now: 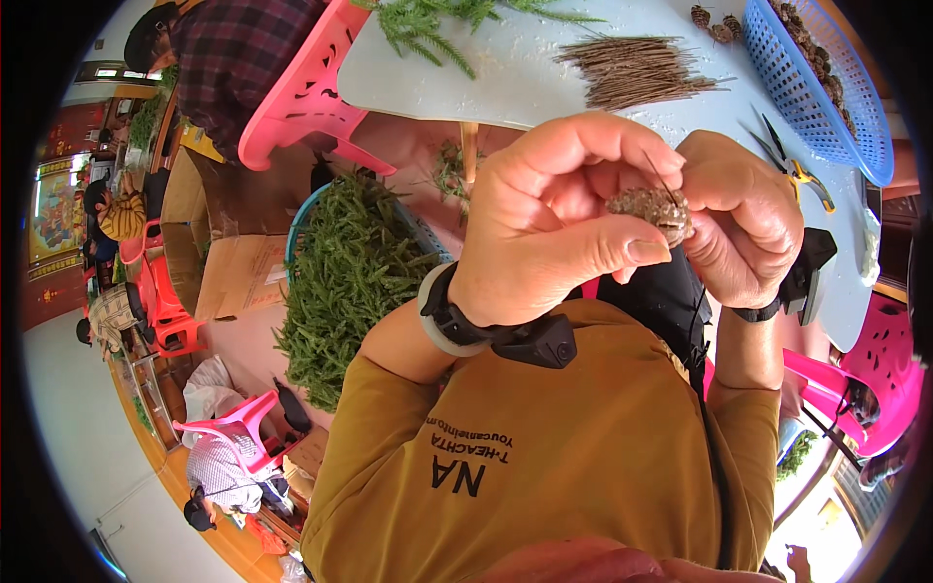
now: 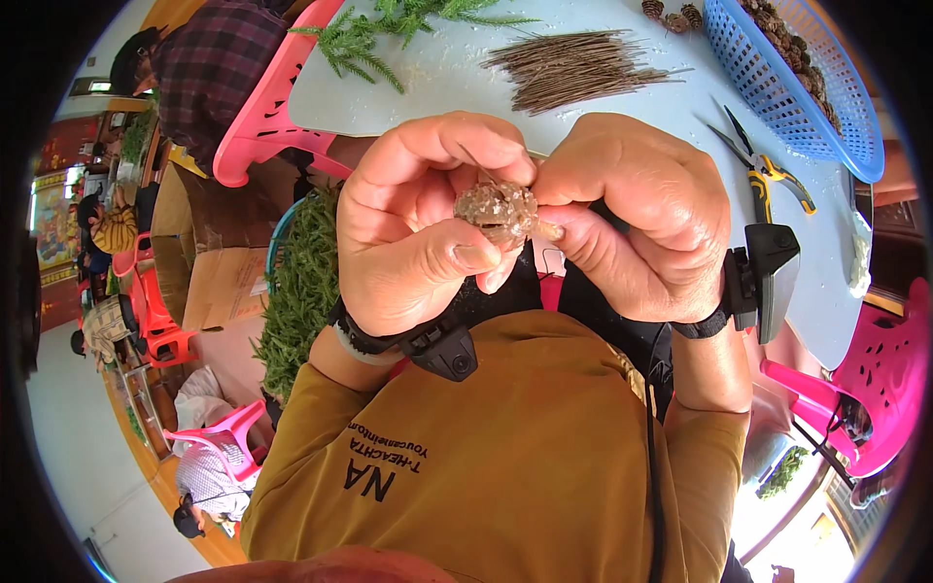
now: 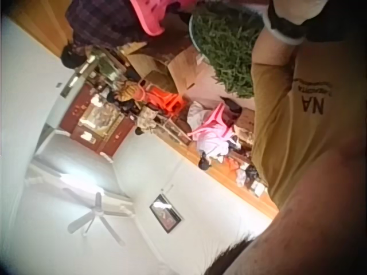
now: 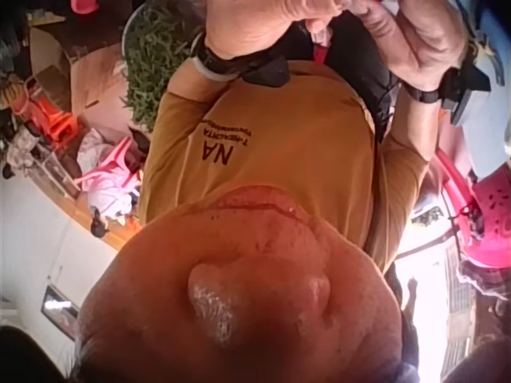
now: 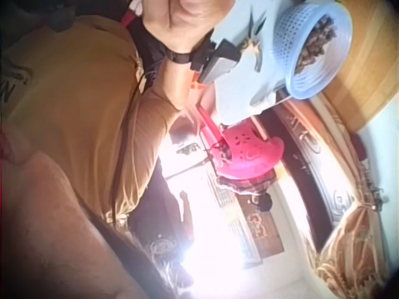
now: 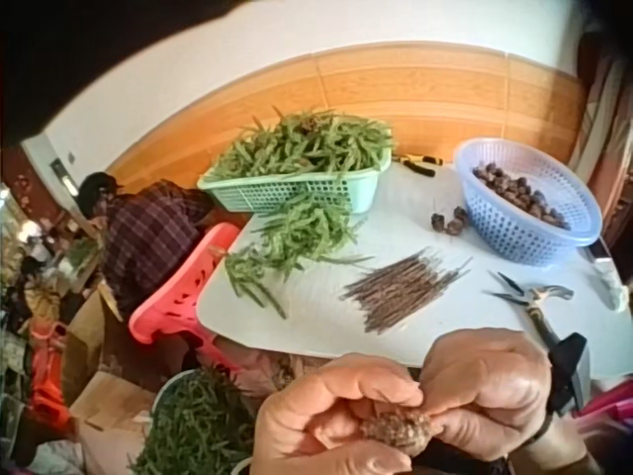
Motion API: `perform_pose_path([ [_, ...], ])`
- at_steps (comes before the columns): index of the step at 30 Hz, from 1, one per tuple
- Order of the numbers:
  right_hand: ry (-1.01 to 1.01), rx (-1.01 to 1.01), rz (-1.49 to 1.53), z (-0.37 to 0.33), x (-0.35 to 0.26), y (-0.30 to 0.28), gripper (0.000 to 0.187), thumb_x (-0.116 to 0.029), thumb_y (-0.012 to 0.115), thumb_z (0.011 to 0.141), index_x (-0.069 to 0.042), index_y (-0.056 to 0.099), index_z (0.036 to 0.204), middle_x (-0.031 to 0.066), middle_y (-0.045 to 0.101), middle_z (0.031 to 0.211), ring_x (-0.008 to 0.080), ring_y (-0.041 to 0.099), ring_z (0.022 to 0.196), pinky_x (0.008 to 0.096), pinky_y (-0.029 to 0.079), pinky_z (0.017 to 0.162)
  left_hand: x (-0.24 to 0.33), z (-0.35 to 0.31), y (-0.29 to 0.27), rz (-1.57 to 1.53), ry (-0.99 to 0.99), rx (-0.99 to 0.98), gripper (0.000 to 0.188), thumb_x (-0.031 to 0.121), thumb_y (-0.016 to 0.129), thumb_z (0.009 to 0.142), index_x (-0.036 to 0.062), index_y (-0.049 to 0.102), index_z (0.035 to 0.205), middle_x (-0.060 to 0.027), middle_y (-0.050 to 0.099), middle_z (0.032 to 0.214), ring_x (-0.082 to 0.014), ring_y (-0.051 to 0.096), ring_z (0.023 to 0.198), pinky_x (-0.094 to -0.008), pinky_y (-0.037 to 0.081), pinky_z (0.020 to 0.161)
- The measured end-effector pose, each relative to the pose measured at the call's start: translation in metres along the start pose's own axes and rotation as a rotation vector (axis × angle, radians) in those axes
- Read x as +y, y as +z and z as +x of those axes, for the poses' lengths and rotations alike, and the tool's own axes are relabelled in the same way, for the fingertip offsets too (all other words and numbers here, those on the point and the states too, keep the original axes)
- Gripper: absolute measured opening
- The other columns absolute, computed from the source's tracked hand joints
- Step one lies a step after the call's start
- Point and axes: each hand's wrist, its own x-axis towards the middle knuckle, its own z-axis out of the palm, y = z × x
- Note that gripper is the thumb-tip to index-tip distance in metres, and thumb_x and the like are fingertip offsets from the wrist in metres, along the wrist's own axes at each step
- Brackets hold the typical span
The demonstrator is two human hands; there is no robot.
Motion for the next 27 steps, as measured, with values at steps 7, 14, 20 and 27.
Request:
perform_pose_path([
  [7,0.05,0.136,0.07,-0.013,-0.001,0.008,0.005,0.001,0.064,0.077,0.0,0.059,0.077,0.0056,0.058,0.068,0.0142,0.051,0.054,0.0245,0.04,0.05,-0.007,0.0,0.0,0.033,0.038,-0.012,0.022,-0.008,0.061,0.078,-0.0054,0.054,0.099,-0.0096,0.053,0.1,-0.0132,0.056,0.078,-0.0225,0.047,0.06],
  [14,0.331,0.245,0.217,-0.016,-0.02,0.024,0.006,0.005,0.061,0.079,0.001,0.058,0.078,0.004,0.058,0.072,0.009,0.051,0.061,0.0213,0.041,0.055,-0.018,-0.001,-0.004,0.256,0.288,0.046,0.028,0.001,0.062,0.079,-0.0055,0.05,0.103,-0.0156,0.051,0.098,-0.0162,0.054,0.07,-0.026,0.047,0.055],
  [20,0.493,0.288,0.435,-0.009,-0.037,0.023,0.007,0.006,0.06,0.08,0.001,0.056,0.079,0.0023,0.056,0.073,0.0067,0.049,0.064,0.019,0.04,0.059,-0.013,-0.001,-0.01,0.248,0.266,0.039,0.027,-0.001,0.062,0.079,-0.0048,0.051,0.103,-0.0158,0.051,0.099,-0.0171,0.055,0.072,-0.0263,0.048,0.055],
  [27,0.835,0.212,0.447,0.001,-0.051,0.011,0.018,-0.009,0.066,0.077,-0.002,0.05,0.074,-0.0002,0.048,0.064,0.0046,0.038,0.054,0.0176,0.027,0.049,-0.003,0.001,-0.009,0.5,0.27,0.008,0.025,-0.003,0.062,0.078,-0.0059,0.054,0.101,-0.0156,0.053,0.098,-0.0153,0.056,0.072,-0.0248,0.048,0.057],
])
